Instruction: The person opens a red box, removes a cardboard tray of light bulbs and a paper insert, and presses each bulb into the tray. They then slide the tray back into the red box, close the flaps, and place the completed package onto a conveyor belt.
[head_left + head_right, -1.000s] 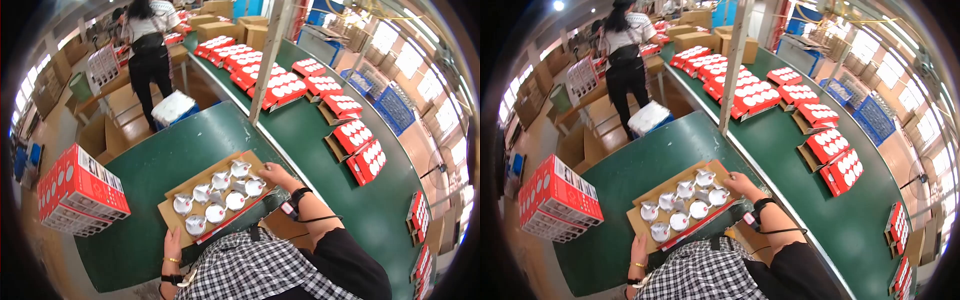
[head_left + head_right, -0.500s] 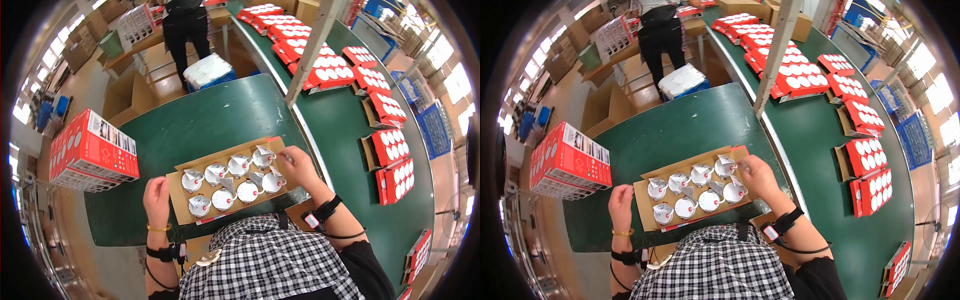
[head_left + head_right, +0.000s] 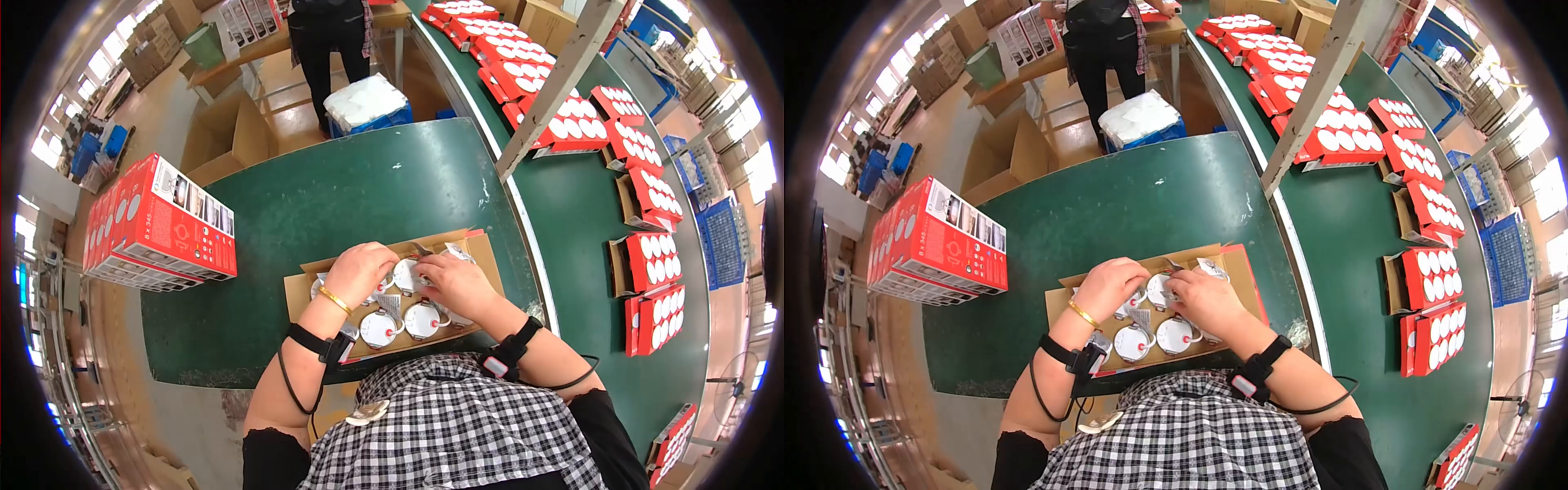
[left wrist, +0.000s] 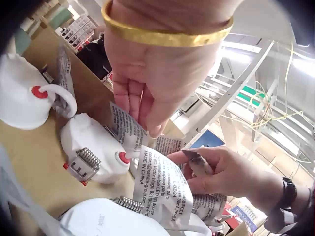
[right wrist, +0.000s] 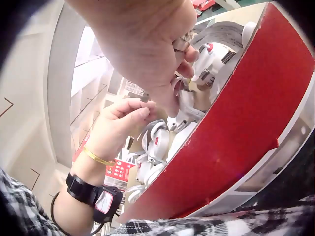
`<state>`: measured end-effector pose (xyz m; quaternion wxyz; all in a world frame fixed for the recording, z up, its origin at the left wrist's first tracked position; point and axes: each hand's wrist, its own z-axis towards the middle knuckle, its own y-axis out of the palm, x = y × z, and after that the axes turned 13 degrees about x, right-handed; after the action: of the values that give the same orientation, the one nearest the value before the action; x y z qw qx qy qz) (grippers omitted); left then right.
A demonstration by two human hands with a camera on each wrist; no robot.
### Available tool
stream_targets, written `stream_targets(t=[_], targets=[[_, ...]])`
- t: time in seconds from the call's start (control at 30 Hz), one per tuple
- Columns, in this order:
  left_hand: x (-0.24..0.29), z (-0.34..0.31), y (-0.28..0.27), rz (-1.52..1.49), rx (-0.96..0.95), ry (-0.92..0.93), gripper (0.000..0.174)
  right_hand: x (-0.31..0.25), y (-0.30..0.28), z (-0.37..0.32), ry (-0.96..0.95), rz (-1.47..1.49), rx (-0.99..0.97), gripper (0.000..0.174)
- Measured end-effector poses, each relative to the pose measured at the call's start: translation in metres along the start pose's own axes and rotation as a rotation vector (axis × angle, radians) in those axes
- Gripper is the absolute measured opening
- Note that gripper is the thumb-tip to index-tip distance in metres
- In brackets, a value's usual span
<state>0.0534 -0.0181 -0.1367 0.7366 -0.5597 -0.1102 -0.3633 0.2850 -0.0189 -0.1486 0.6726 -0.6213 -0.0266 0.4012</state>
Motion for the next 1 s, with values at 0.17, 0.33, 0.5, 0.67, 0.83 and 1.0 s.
stream_targets(t=[0.17,0.33,0.5,0.67,0.83,1.0], targets=[[0.004,-0.005,-0.009,0.001,-0.038,0.042,0.008,0.002,-0.001,0.003,0.017,0.024,-0.001,0.038],[0.010,-0.016,-0.017,0.045,-0.159,0.189,0.008,0.011,0.006,-0.001,0.007,0.030,0.029,0.038],[0.012,-0.033,-0.013,0.193,-0.147,0.297,0.014,0.013,0.012,-0.002,0.004,0.032,0.073,0.036],[0.015,-0.033,-0.013,0.258,-0.177,0.317,0.020,0.011,0.009,-0.002,0.002,0.053,0.033,0.039],[0.018,-0.036,-0.014,0.291,-0.198,0.298,0.020,0.004,0.006,0.003,-0.020,-0.017,-0.004,0.051],[0.015,-0.041,-0.010,0.274,-0.210,0.280,0.018,0.009,0.010,0.003,-0.039,-0.006,-0.016,0.055]])
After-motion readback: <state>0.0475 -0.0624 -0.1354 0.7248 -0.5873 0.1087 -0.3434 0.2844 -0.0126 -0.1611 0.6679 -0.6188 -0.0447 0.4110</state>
